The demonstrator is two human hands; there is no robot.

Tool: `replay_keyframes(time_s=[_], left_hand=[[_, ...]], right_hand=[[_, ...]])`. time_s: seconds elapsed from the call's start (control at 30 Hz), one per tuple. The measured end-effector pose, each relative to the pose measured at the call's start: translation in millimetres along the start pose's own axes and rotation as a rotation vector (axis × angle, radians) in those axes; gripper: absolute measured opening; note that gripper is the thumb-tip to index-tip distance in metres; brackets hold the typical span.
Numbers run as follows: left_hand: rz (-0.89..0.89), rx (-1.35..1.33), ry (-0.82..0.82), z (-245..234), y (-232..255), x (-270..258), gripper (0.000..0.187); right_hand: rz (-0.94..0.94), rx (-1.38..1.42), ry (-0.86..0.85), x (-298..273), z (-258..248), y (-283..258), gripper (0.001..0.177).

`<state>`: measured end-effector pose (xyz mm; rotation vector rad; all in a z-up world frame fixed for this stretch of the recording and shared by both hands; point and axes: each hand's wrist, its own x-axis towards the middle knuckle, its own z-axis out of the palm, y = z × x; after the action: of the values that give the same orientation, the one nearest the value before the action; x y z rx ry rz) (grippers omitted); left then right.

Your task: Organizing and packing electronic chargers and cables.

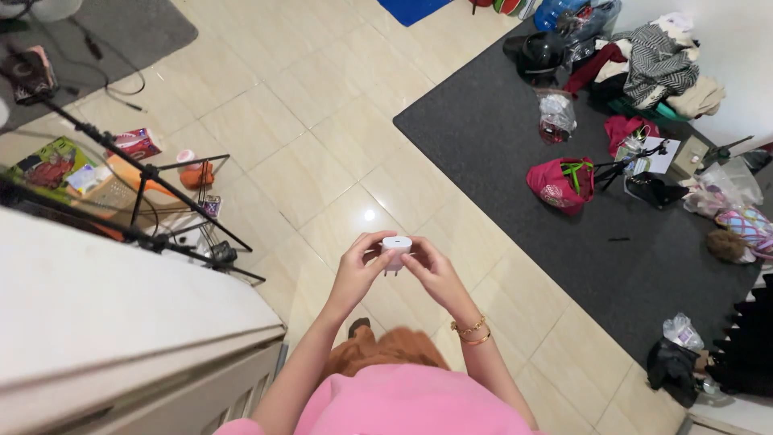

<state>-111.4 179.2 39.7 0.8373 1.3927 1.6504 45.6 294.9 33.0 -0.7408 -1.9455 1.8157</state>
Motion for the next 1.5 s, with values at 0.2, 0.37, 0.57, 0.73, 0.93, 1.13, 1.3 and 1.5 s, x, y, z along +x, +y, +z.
replay_keyframes(time_s=[0.2,0.37,0.57,0.73,0.93,1.13,1.3,1.5], left_hand=[[-0.018,0.016,-0.004,-1,-6,88,0.037],[-0.049,0.013,0.068,-8,-18,165,0.036],[0.002,0.001,0.163,-14,-19,287,0.035],[0.058,-0.032,0.217,-14,-7,392,0.036],[0.013,-0.049,0.264,-23,0,484,0.036],[0.03,-0.063,0.266,-52,-24,567,0.035],[-0.037,-0.103,0.267,-93,-15,652,0.034],[0.016,-0.024,0.191,-163,5,775,0.035]], right_hand=[[0.016,0.101,-0.012,81,-36,10,0.032],[0.069,0.099,-0.079,169,-66,16,0.035],[0.067,0.068,-0.215,301,-120,5,0.037],[0.024,-0.005,-0.273,411,-166,-12,0.037],[0.062,-0.138,-0.258,504,-192,-27,0.038],[0.063,-0.083,-0.271,589,-201,-16,0.037],[0.097,-0.12,-0.23,680,-199,-27,0.034],[0.111,-0.02,-0.174,806,-188,-49,0.034]])
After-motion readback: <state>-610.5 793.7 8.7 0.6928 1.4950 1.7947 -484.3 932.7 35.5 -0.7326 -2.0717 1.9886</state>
